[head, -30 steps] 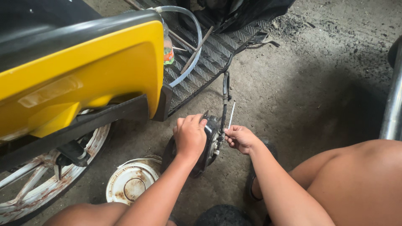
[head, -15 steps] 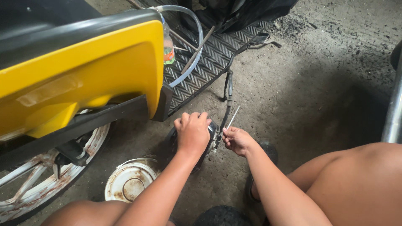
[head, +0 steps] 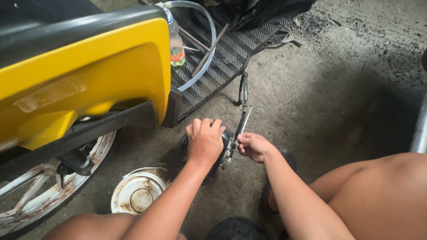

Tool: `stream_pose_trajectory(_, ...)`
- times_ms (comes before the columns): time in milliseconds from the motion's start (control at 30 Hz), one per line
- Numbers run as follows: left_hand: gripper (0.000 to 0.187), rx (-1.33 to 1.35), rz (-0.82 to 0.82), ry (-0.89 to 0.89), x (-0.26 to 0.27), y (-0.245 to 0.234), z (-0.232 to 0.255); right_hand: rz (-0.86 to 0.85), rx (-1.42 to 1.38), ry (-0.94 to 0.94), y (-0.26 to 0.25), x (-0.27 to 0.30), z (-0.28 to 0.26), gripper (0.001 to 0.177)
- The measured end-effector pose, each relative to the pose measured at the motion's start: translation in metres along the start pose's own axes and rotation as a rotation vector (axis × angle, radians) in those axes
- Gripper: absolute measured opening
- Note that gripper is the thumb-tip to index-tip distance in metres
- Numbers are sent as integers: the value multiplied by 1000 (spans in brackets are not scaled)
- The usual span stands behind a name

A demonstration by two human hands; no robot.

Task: The person is sitting on the ground and using a screwdriver and a hex key to tighten or remove screws on a black circular motorcycle component while holding it on their lap.

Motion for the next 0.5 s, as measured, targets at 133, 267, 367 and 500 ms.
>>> stream_pose_trajectory(133,16,6,19,8,0,-1,0,-39,-5,-9,-4,4,0,11)
stream_pose_trajectory(267,13,21,25,-28,-3,1,-8,-20,-7,-37,-2,-9,0,12)
stream_pose_trajectory(367,13,39,41,-54,-7,1,-15,85,76,-26,1,-2,-9,11)
stream_pose_trajectory(500,13,35,51,-58,-11,3,-12,243,204,-183,22,15,-60,32)
Point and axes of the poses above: each hand's wrist, its own x-axis away from the middle knuckle, its own y-axis out of the palm, z = x × y, the point moved 9 cm from there along -x, towards the middle knuckle, and after that the axes turned 10 degrees about z, right-handed, at the moved point
